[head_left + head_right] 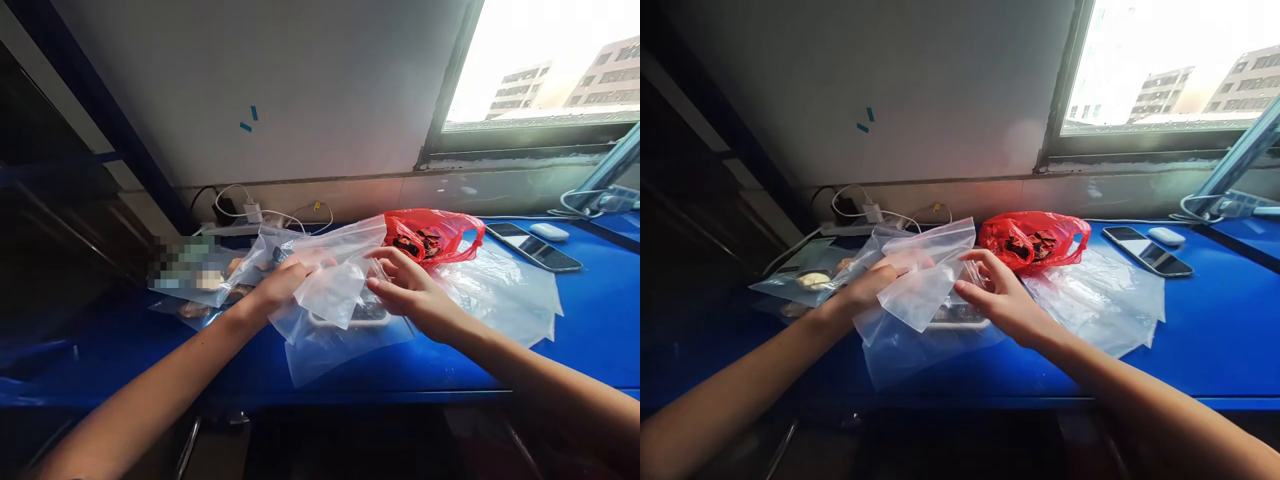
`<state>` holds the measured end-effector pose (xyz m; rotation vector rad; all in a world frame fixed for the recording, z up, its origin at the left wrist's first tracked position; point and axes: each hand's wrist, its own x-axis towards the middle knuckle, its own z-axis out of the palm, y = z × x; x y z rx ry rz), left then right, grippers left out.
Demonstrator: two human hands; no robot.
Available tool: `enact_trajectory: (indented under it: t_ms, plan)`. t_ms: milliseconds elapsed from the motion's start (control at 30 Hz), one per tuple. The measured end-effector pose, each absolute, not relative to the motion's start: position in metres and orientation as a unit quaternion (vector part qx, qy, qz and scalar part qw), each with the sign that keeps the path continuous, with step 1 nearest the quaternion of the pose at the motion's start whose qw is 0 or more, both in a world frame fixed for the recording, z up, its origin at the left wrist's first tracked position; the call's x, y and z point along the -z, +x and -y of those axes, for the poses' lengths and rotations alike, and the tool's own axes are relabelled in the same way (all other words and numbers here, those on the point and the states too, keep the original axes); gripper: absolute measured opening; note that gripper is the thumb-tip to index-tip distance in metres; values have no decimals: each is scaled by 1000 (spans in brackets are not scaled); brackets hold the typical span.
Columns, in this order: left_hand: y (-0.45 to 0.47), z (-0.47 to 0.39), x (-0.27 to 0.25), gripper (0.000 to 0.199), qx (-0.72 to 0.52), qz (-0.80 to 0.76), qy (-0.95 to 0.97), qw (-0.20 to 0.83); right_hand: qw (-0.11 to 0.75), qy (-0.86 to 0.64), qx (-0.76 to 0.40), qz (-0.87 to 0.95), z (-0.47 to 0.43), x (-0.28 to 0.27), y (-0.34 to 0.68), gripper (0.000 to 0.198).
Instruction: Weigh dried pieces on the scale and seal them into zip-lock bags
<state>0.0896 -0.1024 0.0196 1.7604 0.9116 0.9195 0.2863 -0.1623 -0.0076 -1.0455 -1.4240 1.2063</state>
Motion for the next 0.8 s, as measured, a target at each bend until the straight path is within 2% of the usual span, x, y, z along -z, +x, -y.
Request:
enact_trajectory:
  t_ms: [67,133,200,233,300,367,433,567,800]
  plan:
    - [88,102,-19,34,-313,-361,709,518,486,-430,-485,587,165,3,285,37]
    - [85,100,-16,57,-283,-341,683,581,490,-440,-469,588,166,-1,284,32]
    - [81,98,-12,83,-288,-307,669,613,490,-463,-456,582,164,-2,284,40]
    - [79,97,-11,89,-303,-289,677,605,488,-472,-453,578,162,-2,285,41]
    - [76,97,-11,80,-346,-270,711,549,488,-475,-450,579,158,-3,287,37]
    - [76,98,-13,54,-384,-286,729,489,484,-473,-439,590,155,-5,291,31]
    - [78,99,-16,38,-401,-314,722,468,471,-480,-426,606,155,-7,296,27]
    - [83,99,-15,36,-402,-312,709,488,454,-492,-397,628,159,-12,307,22]
    - [81,104,-13,24,-418,-281,753,424,432,-491,-389,649,159,-6,312,22]
